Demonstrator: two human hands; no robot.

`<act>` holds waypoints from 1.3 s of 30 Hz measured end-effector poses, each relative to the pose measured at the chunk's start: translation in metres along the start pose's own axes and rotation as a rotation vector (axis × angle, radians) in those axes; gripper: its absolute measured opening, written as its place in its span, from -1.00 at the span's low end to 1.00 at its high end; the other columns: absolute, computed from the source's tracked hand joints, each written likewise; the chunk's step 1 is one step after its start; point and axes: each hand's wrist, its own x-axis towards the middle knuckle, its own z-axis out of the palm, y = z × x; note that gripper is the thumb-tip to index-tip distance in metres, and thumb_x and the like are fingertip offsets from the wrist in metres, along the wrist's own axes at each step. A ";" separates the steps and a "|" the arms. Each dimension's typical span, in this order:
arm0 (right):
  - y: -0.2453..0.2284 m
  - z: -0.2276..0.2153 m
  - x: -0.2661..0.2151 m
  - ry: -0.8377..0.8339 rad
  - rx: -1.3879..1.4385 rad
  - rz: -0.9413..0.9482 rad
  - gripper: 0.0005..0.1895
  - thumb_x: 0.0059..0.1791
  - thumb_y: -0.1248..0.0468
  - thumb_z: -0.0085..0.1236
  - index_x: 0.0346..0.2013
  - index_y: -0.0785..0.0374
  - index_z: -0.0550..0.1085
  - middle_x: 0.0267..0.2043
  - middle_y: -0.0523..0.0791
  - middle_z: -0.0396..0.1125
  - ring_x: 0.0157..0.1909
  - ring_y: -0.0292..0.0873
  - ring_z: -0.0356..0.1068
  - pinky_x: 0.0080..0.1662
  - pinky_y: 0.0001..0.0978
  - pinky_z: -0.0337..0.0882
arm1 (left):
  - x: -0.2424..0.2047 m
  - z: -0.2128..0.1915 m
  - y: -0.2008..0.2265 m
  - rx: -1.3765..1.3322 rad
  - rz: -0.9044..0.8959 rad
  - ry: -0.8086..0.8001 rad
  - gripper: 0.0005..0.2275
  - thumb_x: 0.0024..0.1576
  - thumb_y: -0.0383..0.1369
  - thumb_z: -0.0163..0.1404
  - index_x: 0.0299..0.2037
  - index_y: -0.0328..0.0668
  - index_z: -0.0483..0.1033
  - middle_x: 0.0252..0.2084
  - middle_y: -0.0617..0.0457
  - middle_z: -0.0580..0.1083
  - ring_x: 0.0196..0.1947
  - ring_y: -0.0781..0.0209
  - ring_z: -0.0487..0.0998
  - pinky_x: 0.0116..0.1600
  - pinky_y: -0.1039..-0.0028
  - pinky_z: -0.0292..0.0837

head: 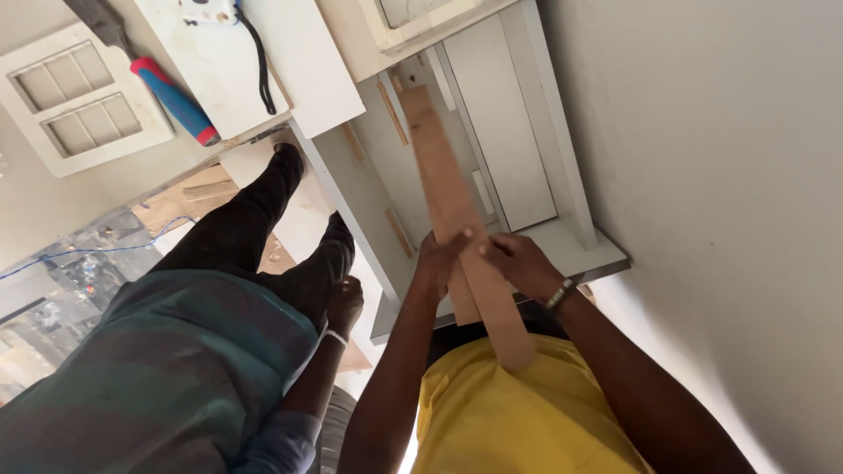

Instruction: Fitting wooden partitions into a white cabinet frame and measuring the internal dimensions.

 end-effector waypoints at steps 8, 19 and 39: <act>0.133 -0.011 0.120 0.540 0.774 0.415 -0.50 0.16 -0.09 0.13 -0.25 0.34 0.35 -0.38 -0.08 0.06 -0.50 -0.19 -0.02 -0.49 -0.29 0.11 | -0.039 -0.004 0.046 0.109 -0.066 0.135 -0.44 0.05 -0.29 0.24 0.22 -0.38 0.35 0.04 -0.11 0.53 0.00 0.02 0.58 0.03 0.30 0.58; 0.163 -0.022 0.206 0.632 1.105 0.697 -0.29 -0.06 -0.06 0.17 0.29 0.22 0.30 0.21 -0.07 0.14 -0.12 -0.14 0.19 -0.17 -0.22 0.30 | -0.099 -0.053 0.057 0.048 0.026 0.079 -0.44 0.04 -0.26 0.23 0.20 -0.42 0.39 -0.03 -0.08 0.54 -0.08 0.07 0.58 -0.06 0.33 0.56; -0.191 0.056 0.197 -0.150 0.888 -0.410 -0.64 0.19 0.14 0.32 0.00 0.33 0.37 -0.27 -0.21 0.04 -0.25 -0.25 0.09 -0.20 -0.38 0.20 | -0.143 -0.061 0.086 -0.126 0.035 -0.051 -0.46 0.07 -0.23 0.21 0.18 -0.45 0.39 -0.07 -0.14 0.55 -0.17 0.07 0.62 -0.11 0.35 0.59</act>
